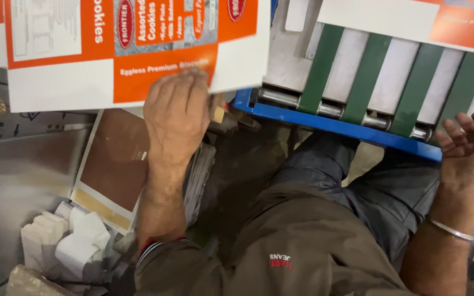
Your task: The person feeds flat, printed cardboard sheets into a blue laminating or gluing machine. They hold the sheets with both hands, guide them through the rollers, and then remove the processed sheets from the output side.
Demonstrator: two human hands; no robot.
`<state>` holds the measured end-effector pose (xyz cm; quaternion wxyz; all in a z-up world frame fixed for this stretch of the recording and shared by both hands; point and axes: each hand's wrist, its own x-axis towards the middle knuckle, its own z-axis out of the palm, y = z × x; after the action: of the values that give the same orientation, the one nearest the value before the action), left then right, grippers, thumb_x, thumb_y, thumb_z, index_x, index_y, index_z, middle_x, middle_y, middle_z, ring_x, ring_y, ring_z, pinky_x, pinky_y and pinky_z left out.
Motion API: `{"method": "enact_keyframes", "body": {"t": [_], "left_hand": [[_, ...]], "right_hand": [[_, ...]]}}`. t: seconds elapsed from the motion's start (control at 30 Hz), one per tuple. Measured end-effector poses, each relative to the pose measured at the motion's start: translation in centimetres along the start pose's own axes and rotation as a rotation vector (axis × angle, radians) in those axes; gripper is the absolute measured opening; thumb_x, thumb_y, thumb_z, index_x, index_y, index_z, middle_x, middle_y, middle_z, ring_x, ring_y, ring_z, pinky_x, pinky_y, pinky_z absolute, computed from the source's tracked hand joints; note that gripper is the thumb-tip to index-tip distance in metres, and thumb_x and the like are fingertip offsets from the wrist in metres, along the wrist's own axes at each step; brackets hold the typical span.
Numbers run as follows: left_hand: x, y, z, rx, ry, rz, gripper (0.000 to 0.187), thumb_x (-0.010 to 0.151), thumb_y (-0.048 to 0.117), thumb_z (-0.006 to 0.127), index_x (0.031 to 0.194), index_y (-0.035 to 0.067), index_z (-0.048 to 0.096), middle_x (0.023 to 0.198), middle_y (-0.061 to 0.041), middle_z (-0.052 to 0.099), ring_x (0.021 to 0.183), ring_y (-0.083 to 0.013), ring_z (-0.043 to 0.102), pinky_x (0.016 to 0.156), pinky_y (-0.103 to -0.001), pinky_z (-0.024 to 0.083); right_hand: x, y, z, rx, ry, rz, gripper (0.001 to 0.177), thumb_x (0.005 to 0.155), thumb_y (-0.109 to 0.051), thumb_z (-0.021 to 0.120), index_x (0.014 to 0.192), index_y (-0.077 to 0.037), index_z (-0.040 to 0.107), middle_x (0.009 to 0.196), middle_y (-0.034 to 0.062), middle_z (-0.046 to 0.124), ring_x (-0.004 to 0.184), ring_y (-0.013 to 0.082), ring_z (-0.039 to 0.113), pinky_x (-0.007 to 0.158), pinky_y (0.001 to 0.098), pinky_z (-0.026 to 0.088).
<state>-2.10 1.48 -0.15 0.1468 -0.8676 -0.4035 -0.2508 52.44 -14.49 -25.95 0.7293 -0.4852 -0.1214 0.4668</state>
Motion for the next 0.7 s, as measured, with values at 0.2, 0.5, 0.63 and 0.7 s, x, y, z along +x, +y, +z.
{"method": "enact_keyframes", "body": {"t": [0.2,0.5,0.63,0.7], "left_hand": [[0.9,-2.4,-2.0,-0.222,-0.222,-0.052,0.031,0.085,0.013,0.077,0.114,0.003,0.073,0.106,-0.011,0.071,0.100,-0.0339,0.067,0.089,-0.047,0.053],[5.2,9.8,3.6,-0.307,0.036,0.053,0.030,0.094,0.013,0.071,0.117,-0.006,0.066,0.124,-0.019,0.065,0.121,-0.0341,0.062,0.116,-0.052,0.044],[5.8,16.9,4.2,-0.391,-0.087,0.206,0.042,0.092,0.025,0.073,0.125,0.002,0.066,0.130,-0.015,0.066,0.129,-0.0296,0.060,0.121,-0.058,0.037],[5.3,15.3,2.9,-0.508,-0.162,0.210,0.049,0.093,0.033,0.074,0.126,-0.001,0.064,0.128,-0.019,0.065,0.127,-0.0339,0.059,0.120,-0.060,0.037]], "right_hand": [[-4.1,-2.1,9.3,-0.145,-0.127,-0.030,0.022,0.123,-0.011,0.049,0.141,0.002,0.053,0.124,0.0178,0.065,0.111,0.0314,0.072,0.094,0.0435,0.064],[-11.4,-3.6,25.3,-0.008,-0.858,0.112,0.050,0.107,-0.021,0.062,0.151,-0.004,0.045,0.148,0.0178,0.058,0.130,0.0316,0.065,0.101,0.0451,0.062],[-9.1,-2.4,23.9,0.172,-0.326,0.123,0.046,0.111,-0.013,0.055,0.154,-0.002,0.044,0.149,0.0144,0.058,0.133,0.0271,0.063,0.109,0.0414,0.057],[-5.5,-2.5,20.9,0.172,-0.154,0.007,0.046,0.109,-0.004,0.054,0.154,-0.001,0.043,0.149,0.0137,0.058,0.135,0.0270,0.064,0.114,0.0424,0.057]]}}
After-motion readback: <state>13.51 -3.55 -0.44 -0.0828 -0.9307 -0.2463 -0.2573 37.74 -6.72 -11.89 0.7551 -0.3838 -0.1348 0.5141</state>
